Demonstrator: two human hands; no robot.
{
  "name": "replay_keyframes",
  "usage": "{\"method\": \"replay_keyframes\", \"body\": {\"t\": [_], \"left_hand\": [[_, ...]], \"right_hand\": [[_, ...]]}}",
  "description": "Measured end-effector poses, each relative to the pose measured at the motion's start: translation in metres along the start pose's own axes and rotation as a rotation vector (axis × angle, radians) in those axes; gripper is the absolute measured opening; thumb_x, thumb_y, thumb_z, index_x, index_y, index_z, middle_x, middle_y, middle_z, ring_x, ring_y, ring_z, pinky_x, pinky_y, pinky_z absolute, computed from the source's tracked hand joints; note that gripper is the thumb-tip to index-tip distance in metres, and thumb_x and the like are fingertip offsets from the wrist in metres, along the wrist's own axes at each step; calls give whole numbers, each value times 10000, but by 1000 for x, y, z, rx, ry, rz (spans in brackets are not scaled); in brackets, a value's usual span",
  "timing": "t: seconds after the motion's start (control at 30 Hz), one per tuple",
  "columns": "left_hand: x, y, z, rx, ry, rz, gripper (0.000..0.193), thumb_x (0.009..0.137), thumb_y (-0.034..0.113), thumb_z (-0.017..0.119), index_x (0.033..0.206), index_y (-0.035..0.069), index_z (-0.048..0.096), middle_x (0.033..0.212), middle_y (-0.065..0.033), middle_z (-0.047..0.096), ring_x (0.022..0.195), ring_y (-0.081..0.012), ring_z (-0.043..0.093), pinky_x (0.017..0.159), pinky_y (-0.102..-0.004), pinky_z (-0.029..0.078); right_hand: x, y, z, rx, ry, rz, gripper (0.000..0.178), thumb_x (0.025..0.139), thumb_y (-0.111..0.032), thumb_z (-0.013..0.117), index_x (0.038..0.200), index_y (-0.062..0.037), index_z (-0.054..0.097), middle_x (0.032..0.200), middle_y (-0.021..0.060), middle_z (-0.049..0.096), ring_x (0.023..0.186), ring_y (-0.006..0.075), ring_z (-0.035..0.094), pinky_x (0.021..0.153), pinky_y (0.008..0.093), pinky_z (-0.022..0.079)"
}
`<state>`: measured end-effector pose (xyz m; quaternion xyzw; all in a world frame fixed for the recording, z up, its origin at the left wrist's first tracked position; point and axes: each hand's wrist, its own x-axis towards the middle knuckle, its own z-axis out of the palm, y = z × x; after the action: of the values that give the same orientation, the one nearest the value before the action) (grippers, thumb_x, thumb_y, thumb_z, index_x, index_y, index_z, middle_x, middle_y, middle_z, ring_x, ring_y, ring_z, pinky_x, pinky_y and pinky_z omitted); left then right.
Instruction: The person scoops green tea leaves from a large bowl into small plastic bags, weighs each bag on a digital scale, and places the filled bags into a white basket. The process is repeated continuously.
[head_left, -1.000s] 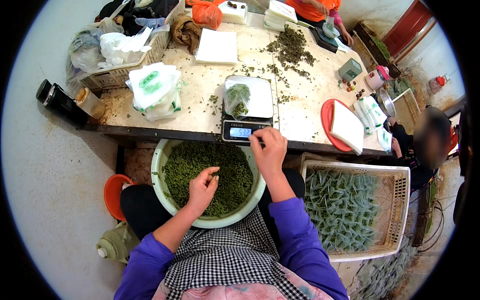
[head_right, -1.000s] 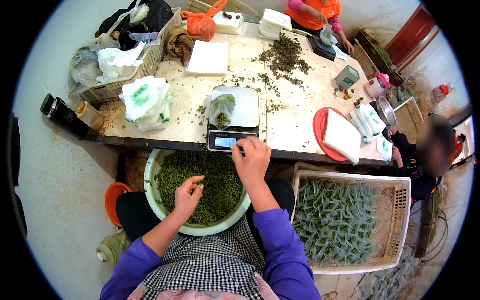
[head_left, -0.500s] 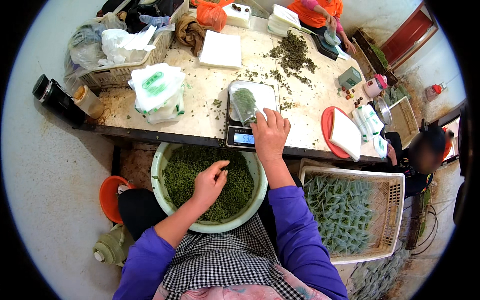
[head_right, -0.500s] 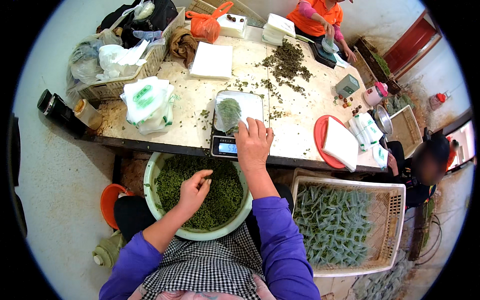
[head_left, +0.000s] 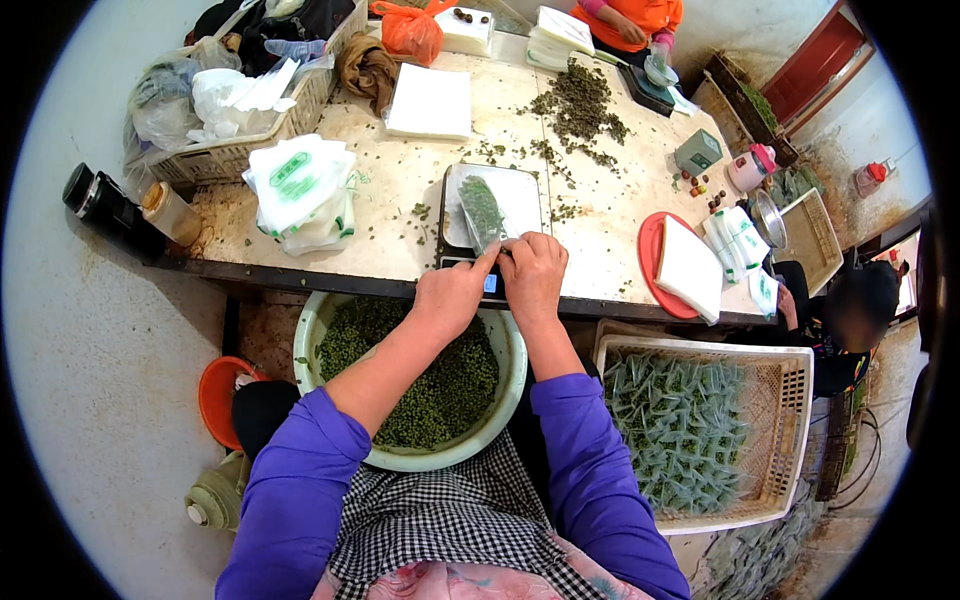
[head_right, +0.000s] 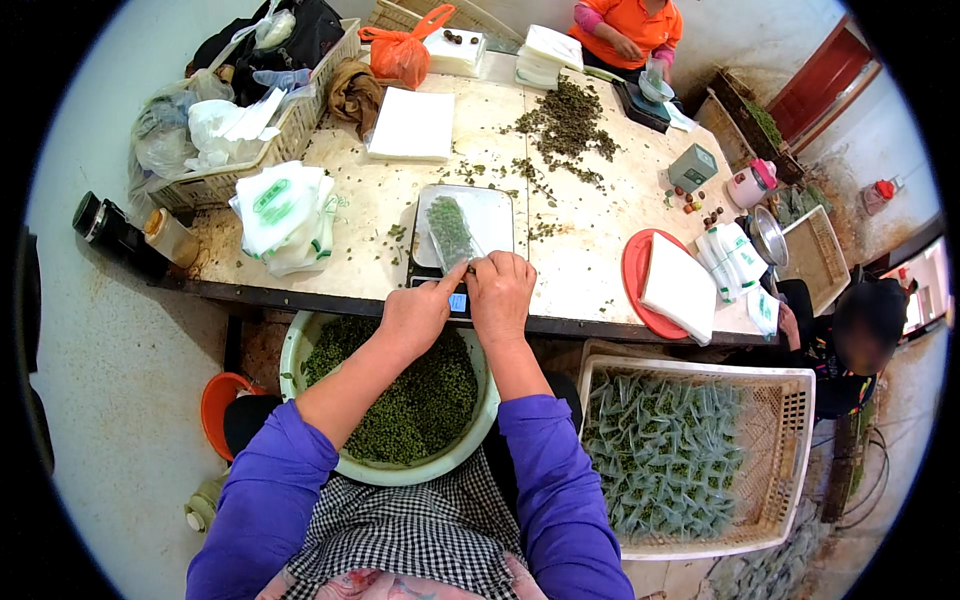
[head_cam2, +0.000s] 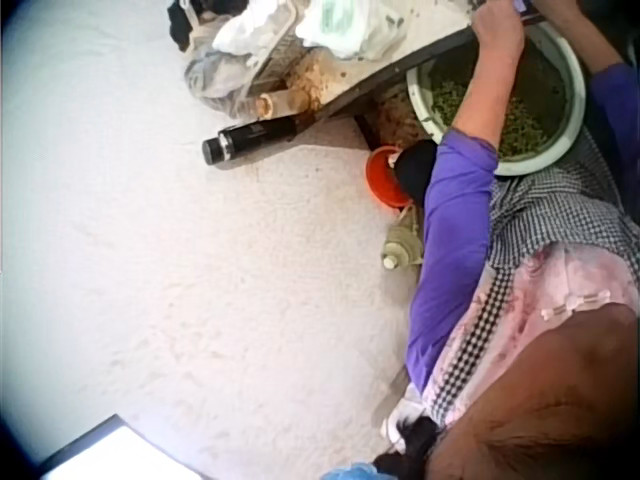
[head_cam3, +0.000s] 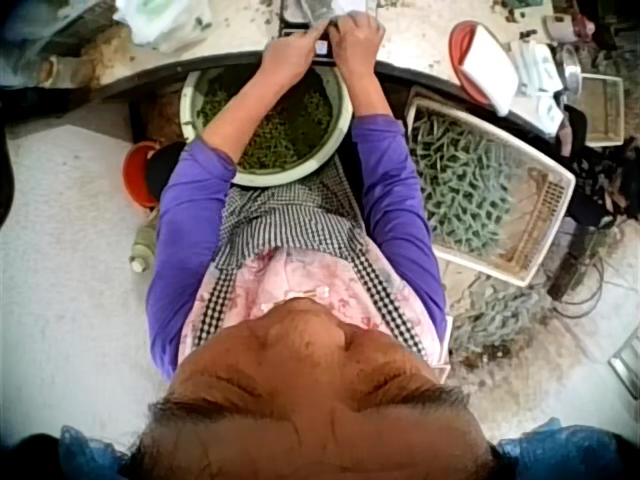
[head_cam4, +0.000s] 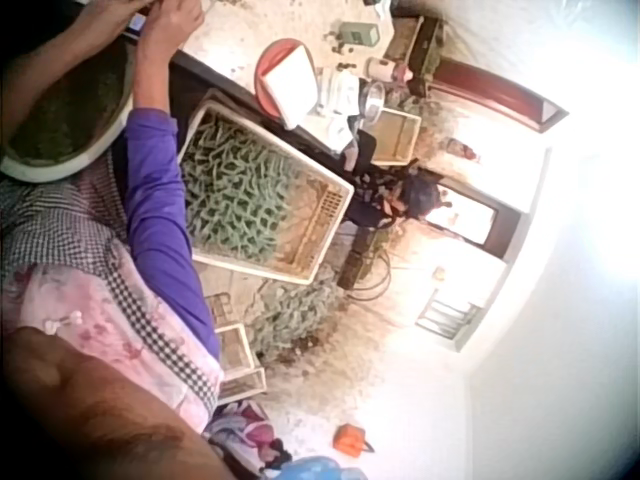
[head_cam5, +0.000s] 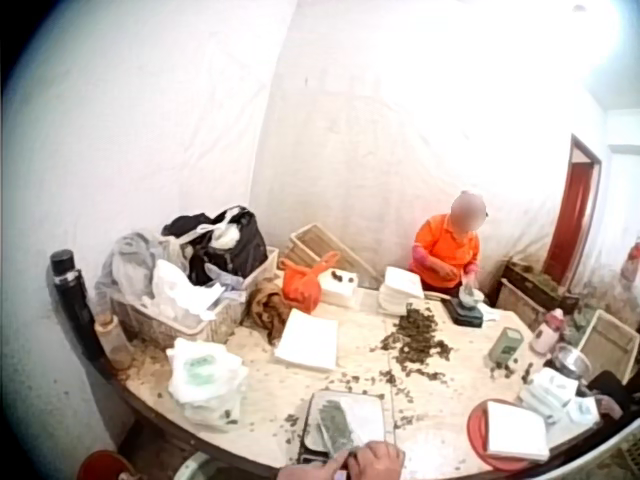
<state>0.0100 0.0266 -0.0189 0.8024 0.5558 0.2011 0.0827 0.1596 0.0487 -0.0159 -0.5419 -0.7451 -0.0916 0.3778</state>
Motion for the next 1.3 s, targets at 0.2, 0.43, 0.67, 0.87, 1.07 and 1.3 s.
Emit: {"method": "replay_keyframes", "body": {"t": [0.2,0.43,0.67,0.87,1.07,1.3], "left_hand": [[4,5,-2,157,-34,5,674,830,92,586,1476,212,434,707,-100,653,582,-297,663,496,-425,530],[5,11,-6,160,-70,-89,675,838,103,581,1483,214,418,707,-112,663,625,-298,681,549,-412,550],[-30,14,-28,-552,241,-228,357,922,113,592,1276,104,628,794,-133,682,676,-295,671,612,-396,514],[-82,-11,3,-752,204,-360,274,930,67,604,1197,64,664,697,-85,640,562,-145,571,559,-307,470],[-102,-18,5,-850,211,-405,245,927,78,615,1163,64,676,674,-83,634,545,-133,557,548,-307,464],[-103,-22,-33,-742,400,-349,343,839,60,714,1177,52,655,923,-93,665,735,-182,608,669,-326,505]], "right_hand": [[3,-2,-7,-42,-21,-29,134,730,-107,755,834,-98,671,888,48,604,917,253,576,848,413,406],[-21,-5,-10,237,103,103,122,755,-131,774,807,-87,673,907,42,631,885,242,587,787,372,426],[-21,-18,-39,126,40,28,274,793,-311,773,949,-100,698,1079,65,625,960,254,572,897,414,359],[25,-31,0,-116,-39,163,620,711,-321,831,1226,-67,599,1192,90,625,1126,256,558,1002,448,331],[41,-17,42,-176,-36,186,421,716,-183,772,1098,-101,615,1003,70,652,980,252,605,919,425,395],[57,-2,29,-117,-26,32,285,681,-93,752,943,-85,640,847,90,662,815,297,638,794,409,450]]}}
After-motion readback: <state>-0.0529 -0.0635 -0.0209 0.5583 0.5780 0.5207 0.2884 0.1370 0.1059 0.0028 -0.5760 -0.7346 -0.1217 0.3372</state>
